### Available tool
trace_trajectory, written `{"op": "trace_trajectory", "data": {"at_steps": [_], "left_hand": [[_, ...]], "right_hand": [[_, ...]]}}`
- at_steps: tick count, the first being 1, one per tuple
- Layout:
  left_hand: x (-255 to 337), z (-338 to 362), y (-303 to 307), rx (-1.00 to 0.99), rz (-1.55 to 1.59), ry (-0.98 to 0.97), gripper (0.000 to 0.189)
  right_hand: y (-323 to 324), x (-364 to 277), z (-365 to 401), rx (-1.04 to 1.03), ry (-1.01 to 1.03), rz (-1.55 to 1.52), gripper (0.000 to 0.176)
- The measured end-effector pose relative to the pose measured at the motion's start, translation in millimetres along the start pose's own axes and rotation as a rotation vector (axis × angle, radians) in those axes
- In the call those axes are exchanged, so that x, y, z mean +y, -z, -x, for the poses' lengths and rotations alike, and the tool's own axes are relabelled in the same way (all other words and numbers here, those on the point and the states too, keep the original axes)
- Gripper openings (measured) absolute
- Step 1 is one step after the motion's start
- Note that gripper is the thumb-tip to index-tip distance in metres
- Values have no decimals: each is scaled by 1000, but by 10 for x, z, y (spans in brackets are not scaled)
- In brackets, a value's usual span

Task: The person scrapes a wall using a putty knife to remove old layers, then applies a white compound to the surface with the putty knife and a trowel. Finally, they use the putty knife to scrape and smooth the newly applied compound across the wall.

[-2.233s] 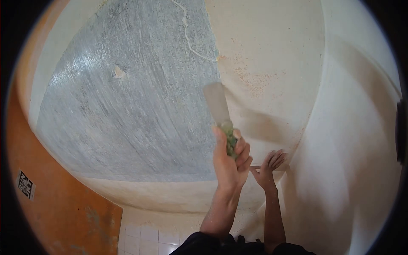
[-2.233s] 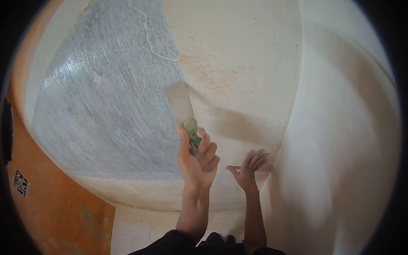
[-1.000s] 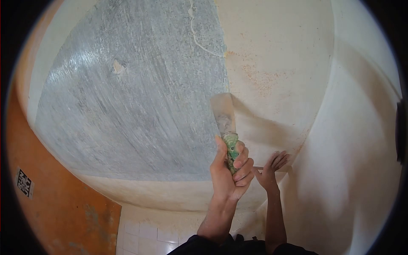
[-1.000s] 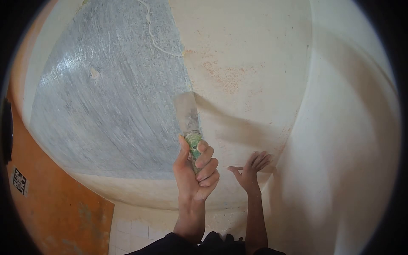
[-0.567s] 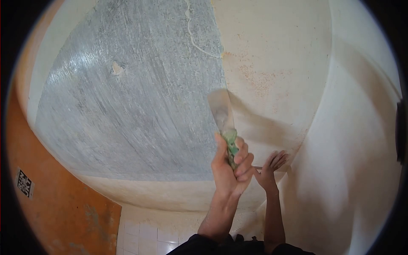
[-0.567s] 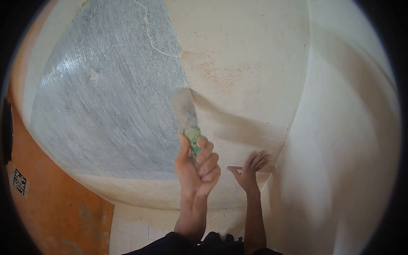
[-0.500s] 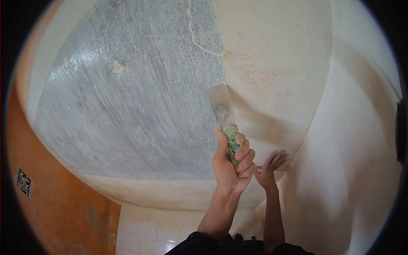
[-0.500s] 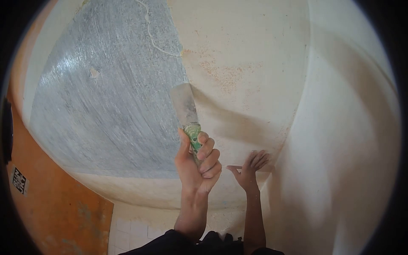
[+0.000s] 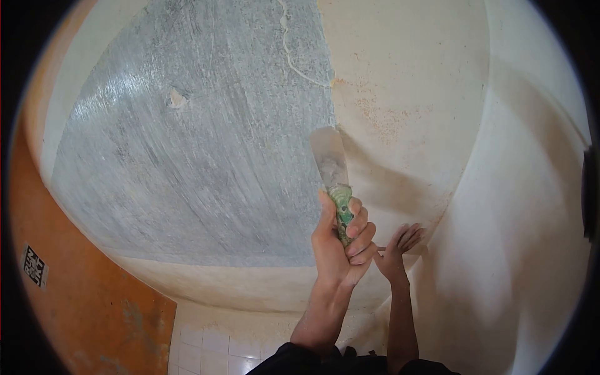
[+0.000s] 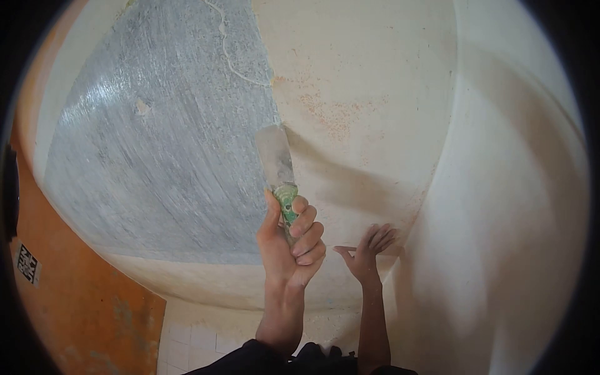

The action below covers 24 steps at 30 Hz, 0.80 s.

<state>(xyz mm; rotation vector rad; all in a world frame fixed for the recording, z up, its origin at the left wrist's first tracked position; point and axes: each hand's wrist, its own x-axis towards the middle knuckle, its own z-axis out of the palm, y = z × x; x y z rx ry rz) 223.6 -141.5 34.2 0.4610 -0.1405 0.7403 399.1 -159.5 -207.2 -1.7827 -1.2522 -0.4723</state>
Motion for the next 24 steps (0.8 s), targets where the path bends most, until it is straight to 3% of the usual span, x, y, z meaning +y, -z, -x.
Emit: {"op": "trace_trajectory", "data": {"at_steps": [10,24], "left_hand": [[-42,74,-18,104,-58,-24,51],[22,8,-42,9,-3,-21,51]], "right_hand": [[28,-20,31,-22,-15,-1,124],[-4,22,73,-23,-12,18,124]]}}
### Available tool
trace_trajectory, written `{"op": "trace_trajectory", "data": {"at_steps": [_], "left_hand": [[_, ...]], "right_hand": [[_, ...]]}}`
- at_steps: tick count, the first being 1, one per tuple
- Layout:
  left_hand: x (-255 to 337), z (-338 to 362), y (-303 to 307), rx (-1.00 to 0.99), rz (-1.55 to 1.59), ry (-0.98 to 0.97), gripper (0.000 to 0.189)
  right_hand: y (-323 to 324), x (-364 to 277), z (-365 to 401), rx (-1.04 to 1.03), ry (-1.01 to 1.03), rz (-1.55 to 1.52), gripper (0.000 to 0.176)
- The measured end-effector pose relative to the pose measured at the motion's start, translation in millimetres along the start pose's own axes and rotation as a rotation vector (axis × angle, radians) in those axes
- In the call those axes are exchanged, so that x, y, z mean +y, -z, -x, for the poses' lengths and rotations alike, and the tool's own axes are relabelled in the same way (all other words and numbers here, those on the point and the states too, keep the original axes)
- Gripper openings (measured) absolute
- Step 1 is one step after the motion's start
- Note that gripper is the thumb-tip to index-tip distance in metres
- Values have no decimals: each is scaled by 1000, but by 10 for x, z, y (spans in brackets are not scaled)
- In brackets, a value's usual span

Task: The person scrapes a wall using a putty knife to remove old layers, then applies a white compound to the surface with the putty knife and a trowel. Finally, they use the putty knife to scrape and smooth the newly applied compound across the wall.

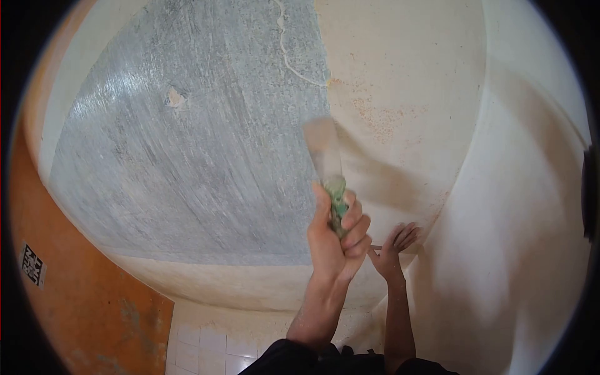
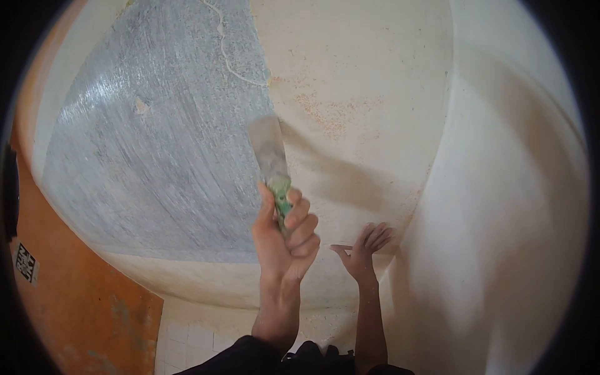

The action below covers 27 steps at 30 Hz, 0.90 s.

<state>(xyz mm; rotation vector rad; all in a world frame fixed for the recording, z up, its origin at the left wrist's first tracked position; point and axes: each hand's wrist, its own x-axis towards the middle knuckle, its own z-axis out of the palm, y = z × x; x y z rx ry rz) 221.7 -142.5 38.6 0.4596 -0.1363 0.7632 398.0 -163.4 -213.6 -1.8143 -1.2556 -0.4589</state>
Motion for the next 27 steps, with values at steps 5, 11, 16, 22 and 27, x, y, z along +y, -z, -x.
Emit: {"op": "trace_trajectory", "data": {"at_steps": [5,11,16,22,27], "left_hand": [[44,-20,-11,14,-14,-9,51],[51,45,91,-49,83,68,51],[60,21,44,-8,49,50,52],[147,-27,-59,-70,64,57,51],[264,-202,-295,-137,11,0,50]], "right_hand": [[-22,25,-21,12,25,5,123],[-1,39,-46,8,30,7,122],[6,3,-24,-20,-11,-14,122],[-5,8,-26,18,20,32,123],[10,-48,-55,27,14,13,122]]}}
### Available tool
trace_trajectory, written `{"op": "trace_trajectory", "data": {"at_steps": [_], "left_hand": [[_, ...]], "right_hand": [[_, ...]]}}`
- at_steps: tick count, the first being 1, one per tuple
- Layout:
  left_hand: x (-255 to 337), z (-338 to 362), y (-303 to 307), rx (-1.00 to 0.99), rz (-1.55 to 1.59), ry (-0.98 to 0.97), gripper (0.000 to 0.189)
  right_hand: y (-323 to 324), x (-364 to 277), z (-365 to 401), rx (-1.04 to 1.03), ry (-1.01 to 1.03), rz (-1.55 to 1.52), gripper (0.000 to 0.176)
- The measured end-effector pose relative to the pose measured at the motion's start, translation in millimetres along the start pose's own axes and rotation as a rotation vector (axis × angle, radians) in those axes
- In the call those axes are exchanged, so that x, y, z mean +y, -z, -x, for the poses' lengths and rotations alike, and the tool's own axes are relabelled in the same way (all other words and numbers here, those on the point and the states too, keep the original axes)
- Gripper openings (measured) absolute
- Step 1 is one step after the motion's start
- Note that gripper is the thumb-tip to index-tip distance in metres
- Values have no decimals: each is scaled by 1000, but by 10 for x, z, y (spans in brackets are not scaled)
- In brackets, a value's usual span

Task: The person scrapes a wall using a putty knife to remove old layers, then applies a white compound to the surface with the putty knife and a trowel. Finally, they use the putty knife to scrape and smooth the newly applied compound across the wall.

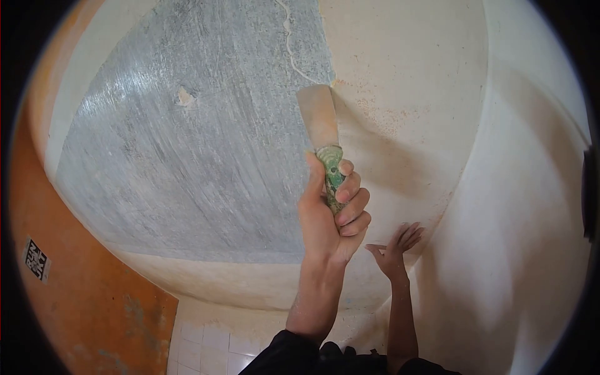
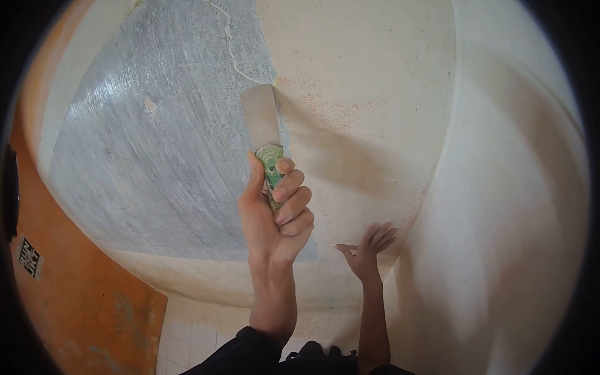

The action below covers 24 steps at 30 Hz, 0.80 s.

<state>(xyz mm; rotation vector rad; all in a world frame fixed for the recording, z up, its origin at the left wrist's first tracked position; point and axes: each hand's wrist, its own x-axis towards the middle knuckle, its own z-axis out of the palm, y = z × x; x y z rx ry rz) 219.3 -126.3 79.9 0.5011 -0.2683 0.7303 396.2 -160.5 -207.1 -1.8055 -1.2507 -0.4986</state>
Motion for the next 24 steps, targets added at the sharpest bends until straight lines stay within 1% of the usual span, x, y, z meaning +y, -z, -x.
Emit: {"op": "trace_trajectory", "data": {"at_steps": [3,4,5,11,12,14,17,20,21,24], "left_hand": [[-111,154,177,12,59,1,50],[-124,225,260,-8,104,42,50],[-110,251,247,-24,149,86,50],[81,115,67,14,81,78,51],[50,164,127,11,84,77,51],[-9,292,241,-10,189,135,50],[75,193,202,-36,153,122,49],[194,68,13,-69,115,109,49],[159,107,-10,-27,75,84,48],[55,191,105,-36,85,92,47]], "right_hand": [[27,30,63,-9,4,18,123],[15,43,33,-21,4,48,125],[15,43,-4,-13,5,47,125],[11,10,26,-10,-17,-5,121],[7,26,26,-5,-7,-1,121],[3,34,10,8,4,1,121],[23,36,18,-13,-11,-8,121],[43,-42,14,-10,-6,53,123],[29,-23,27,-2,-3,49,123],[17,25,22,16,7,43,122]]}}
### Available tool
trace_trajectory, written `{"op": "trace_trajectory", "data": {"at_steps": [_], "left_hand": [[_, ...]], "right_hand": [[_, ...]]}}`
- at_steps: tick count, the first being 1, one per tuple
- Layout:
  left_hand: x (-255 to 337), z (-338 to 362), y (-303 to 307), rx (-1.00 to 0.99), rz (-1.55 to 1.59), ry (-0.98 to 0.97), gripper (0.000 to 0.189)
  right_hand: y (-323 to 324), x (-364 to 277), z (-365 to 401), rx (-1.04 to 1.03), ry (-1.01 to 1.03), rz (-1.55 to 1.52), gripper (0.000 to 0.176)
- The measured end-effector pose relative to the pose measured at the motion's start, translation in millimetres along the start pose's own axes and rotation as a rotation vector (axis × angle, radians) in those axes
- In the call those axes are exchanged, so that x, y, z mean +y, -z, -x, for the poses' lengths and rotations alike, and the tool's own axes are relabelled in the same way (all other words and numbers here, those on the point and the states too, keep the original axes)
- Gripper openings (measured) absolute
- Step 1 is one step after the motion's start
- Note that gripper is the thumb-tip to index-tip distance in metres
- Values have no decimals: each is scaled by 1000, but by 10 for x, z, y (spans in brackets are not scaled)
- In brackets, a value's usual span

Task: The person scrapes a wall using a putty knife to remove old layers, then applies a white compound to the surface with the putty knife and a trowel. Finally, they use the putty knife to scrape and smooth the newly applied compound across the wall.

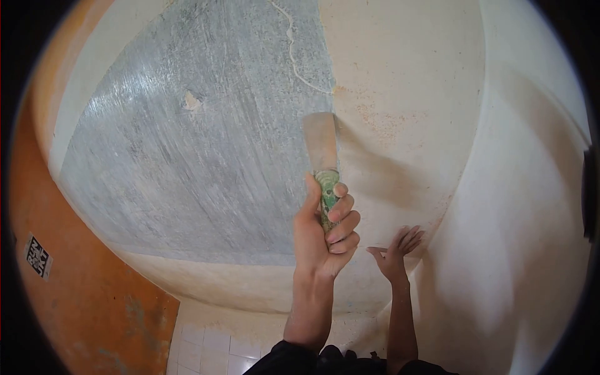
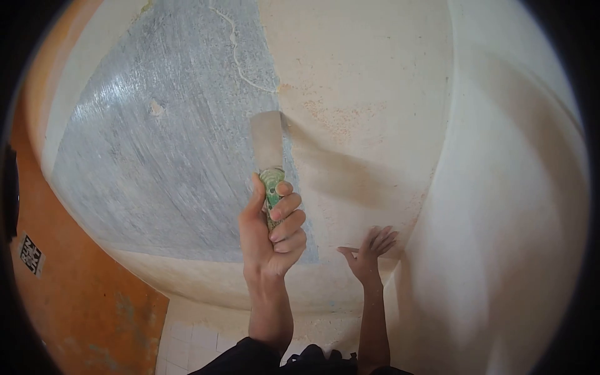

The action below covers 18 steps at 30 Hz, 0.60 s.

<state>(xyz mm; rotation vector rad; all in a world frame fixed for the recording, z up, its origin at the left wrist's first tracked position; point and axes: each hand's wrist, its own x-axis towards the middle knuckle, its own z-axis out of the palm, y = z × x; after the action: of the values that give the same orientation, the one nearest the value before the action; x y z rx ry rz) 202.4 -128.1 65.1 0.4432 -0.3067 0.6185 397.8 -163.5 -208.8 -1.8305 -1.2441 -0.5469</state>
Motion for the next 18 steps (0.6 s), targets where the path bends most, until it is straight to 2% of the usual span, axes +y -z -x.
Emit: {"op": "trace_trajectory", "data": {"at_steps": [6,9,15,18], "left_hand": [[71,-219,-232,58,-119,-92,49],[-26,-25,-115,58,-24,-38,49],[173,-238,-317,-1,-84,-34,48],[85,-146,-201,37,-62,-45,48]], "right_hand": [[-11,-14,10,-32,-23,-23,119],[-4,25,11,-22,-18,-20,120],[-9,0,2,-32,-26,-28,118],[1,13,-2,-22,-18,-21,120]]}}
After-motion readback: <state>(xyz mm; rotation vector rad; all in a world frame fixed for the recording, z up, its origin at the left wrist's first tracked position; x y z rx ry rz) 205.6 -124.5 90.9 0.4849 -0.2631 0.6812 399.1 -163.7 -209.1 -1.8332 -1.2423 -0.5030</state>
